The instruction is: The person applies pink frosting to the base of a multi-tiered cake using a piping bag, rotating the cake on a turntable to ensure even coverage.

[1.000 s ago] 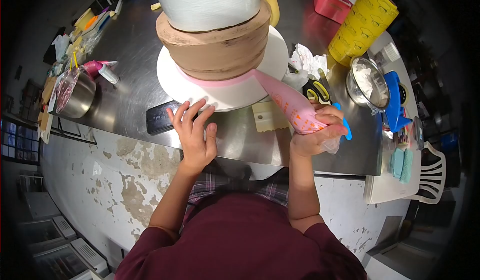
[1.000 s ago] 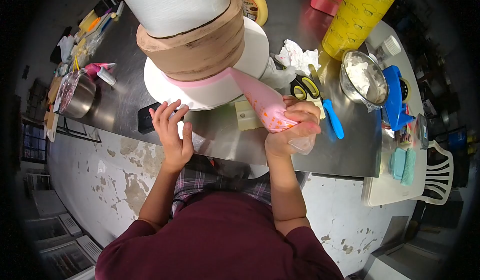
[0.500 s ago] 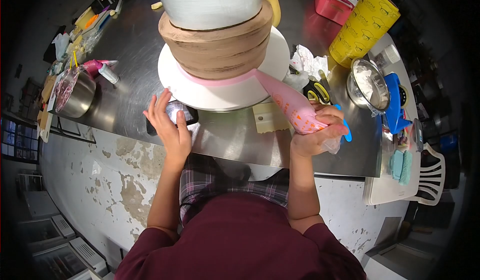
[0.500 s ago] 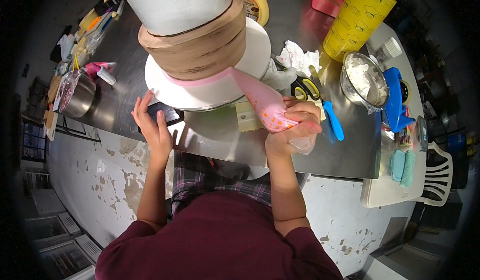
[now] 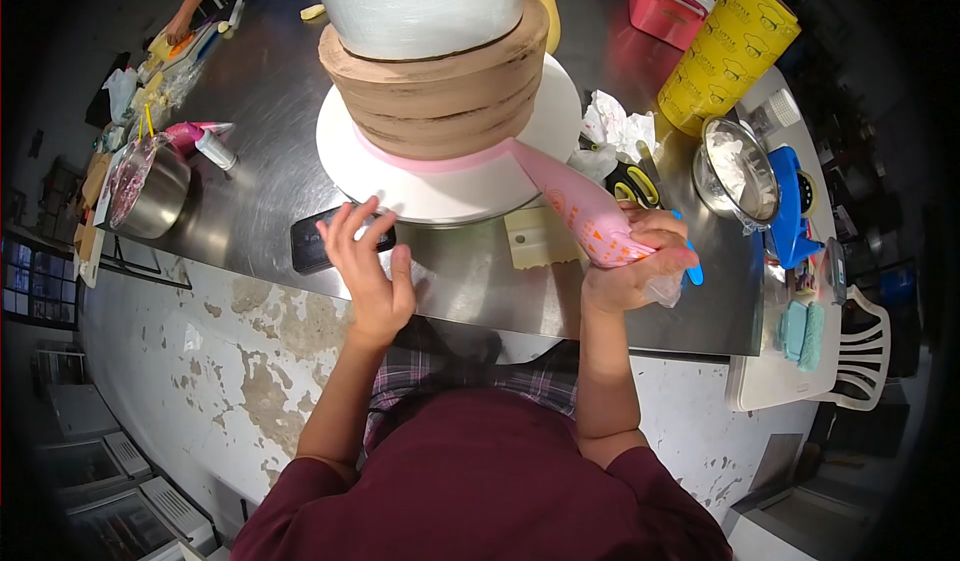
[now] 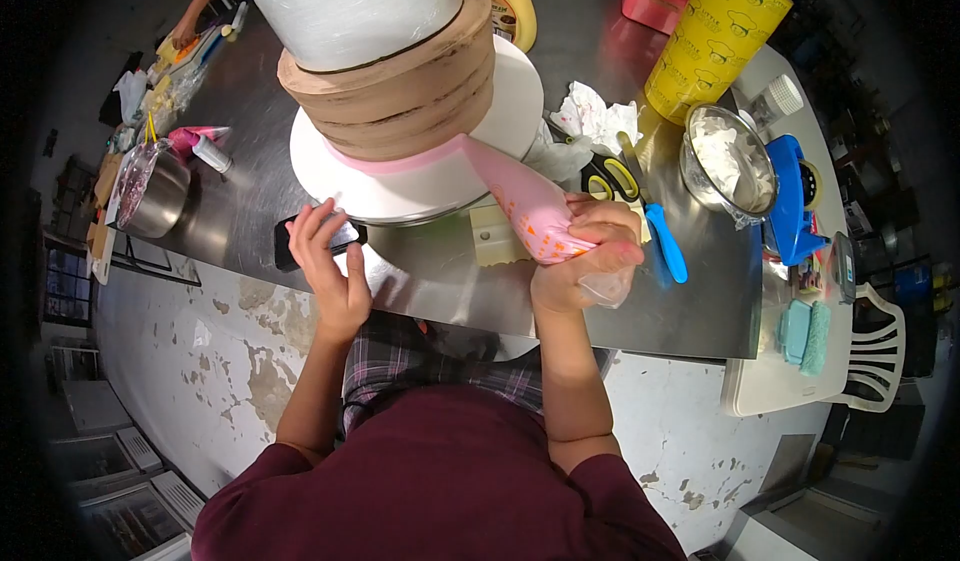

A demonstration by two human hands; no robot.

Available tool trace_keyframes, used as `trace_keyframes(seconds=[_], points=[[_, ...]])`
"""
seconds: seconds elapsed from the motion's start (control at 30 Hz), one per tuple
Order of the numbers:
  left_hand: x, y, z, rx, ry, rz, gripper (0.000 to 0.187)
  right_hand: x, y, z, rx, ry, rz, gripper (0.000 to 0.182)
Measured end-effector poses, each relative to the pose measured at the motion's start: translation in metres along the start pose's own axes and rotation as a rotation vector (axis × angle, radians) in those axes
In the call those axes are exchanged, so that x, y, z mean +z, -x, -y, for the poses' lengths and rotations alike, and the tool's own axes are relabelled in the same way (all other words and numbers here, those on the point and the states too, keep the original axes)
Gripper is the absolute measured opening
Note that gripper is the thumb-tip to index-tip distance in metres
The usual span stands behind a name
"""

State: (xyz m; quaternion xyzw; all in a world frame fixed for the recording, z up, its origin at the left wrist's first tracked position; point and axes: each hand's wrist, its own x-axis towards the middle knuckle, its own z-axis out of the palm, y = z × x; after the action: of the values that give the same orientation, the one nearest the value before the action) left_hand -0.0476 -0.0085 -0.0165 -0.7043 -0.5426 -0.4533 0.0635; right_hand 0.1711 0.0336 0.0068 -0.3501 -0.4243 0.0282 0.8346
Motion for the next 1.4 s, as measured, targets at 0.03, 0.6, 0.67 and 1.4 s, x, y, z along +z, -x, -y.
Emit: trace_keyframes(seconds=[0.03, 0.6, 0.67, 1.4], points=[[0.001, 0.0, -0.001, 0.017, -0.011, 0.023, 0.03, 0.0, 0.0, 0.0, 0.0, 0.003, -0.001, 0.056], [0.001, -0.014, 0.031, -0.161, 0.006, -0.014, 0.047, -0.004, -0.002, 0.0, 0.018, 0.011, -0.004, 0.054], [0.0, -0.013, 0.031, -0.156, 0.01, -0.06, 0.047, -0.006, -0.003, 0.0, 0.013, 0.02, 0.012, 0.055], [0.006, -0.008, 0.011, -0.098, 0.076, -0.022, 0.035, -0.01, -0.004, -0.002, -0.008, -0.046, -0.085, 0.052]])
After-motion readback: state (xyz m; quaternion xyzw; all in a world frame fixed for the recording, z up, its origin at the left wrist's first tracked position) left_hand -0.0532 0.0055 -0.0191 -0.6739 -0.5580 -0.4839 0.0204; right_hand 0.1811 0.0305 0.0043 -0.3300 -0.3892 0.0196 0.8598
